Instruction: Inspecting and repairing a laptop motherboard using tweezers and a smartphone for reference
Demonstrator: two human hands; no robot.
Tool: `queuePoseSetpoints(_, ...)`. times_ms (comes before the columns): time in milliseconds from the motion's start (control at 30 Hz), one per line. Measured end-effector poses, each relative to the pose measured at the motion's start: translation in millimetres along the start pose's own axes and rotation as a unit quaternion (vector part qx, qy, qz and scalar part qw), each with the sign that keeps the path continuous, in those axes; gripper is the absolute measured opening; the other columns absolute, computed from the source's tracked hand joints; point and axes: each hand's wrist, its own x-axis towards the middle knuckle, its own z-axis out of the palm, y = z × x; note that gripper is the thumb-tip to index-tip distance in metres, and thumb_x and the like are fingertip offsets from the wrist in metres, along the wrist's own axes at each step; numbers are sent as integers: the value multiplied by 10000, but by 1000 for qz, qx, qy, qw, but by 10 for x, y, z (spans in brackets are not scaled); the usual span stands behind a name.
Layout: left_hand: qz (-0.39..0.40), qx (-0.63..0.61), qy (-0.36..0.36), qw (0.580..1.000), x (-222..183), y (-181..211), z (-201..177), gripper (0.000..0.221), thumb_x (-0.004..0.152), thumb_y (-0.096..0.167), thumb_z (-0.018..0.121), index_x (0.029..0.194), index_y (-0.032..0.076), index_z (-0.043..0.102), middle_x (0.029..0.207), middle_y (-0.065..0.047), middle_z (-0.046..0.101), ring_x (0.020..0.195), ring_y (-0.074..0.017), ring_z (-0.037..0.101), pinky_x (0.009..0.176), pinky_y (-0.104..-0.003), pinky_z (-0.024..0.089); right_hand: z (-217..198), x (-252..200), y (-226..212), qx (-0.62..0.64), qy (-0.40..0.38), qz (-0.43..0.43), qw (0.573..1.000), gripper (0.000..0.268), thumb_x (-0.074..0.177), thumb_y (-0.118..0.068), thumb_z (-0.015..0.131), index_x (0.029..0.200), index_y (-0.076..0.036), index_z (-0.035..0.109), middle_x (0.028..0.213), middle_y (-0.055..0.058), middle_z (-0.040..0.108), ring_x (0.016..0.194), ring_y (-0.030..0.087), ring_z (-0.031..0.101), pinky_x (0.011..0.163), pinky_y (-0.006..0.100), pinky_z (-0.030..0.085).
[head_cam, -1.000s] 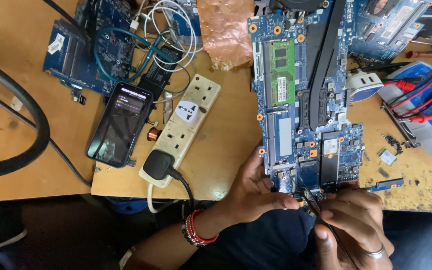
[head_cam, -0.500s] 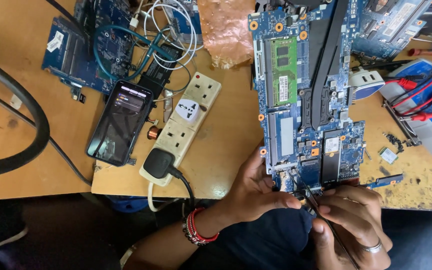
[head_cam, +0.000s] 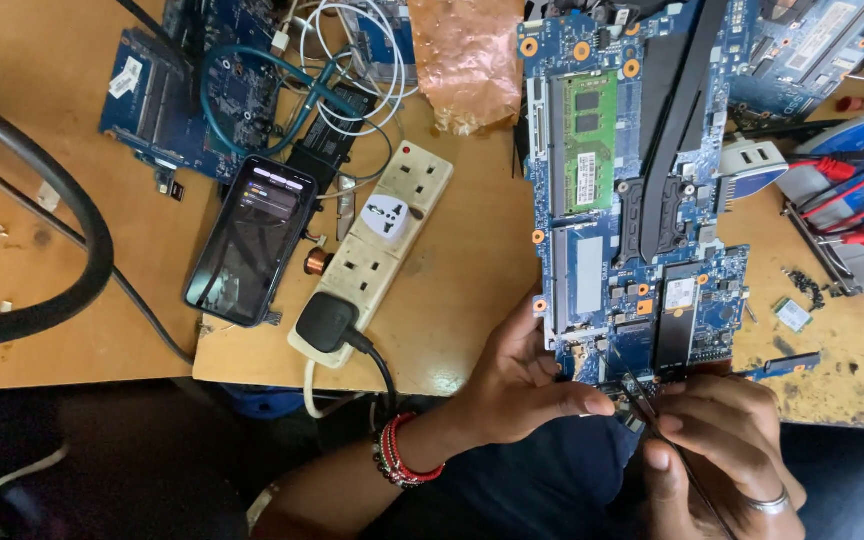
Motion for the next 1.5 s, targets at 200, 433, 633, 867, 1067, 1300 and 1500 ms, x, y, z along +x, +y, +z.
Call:
queuePoseSetpoints(200,9,11,2,1000,5,29,31,809,875,98,797,1561,36,372,1421,-85,570,1329,-177,549,1149,-319,496,-59,-162,200,14,16,30,999,170,1036,-235,564,1021,-66,548,922,125,646,1044,292,654,1020,384,561)
queuePoseSetpoints(433,2,51,-8,999,18,164,87,871,880,154,775,1608,13,318,1463,-106,540,1375,-205,526,1206,-335,461,-35,-254,243,38,53,48,997,186,1069,-270,563,1060,-85,538,976,111,623,1072,265,652,1087,380,554)
queuePoseSetpoints(633,13,81,-15,997,4,116,58,746,888,150,786,1526,7,428,1412,-101,597,1359,-205,561,1199,-333,482,-46,-247,272,42,50,40,997,192,1082,-274,541,1078,-83,520,964,116,618,1061,271,647,1040,358,555)
queuePoseSetpoints(867,11,49,-7,999,-5,68,39,707,948,146,743,1549,14,396,1425,-92,580,1362,-190,542,1205,-320,427,-52,-248,256,24,55,35,998,196,1071,-269,557,1118,-84,508,993,114,636,1087,277,648,1041,342,550)
queuePoseSetpoints(1067,21,53,-20,998,5,47,-5,699,994,250,711,1556,10,372,1445,-136,577,1372,-260,566,1218,-386,462,-40,-220,275,5,74,11,997,171,1064,-218,575,1121,-68,516,995,150,649,1077,299,646,989,359,573)
queuePoseSetpoints(1300,21,88,3,996,-1,13,-56,666,1001,191,704,1562,49,374,1441,-98,572,1339,-212,549,1110,-310,478,-55,-183,223,1,90,-12,996,168,1071,-248,552,1091,-91,497,939,147,637,965,283,612,947,381,568)
queuePoseSetpoints(1500,2,78,12,997,-42,-89,-127,635,1011,120,689,1563,77,378,1445,-81,587,1184,-116,553,987,-257,489,-33,-174,259,-2,119,-9,993,194,1078,-253,553,1060,-68,501,913,157,633,942,306,630,908,387,550)
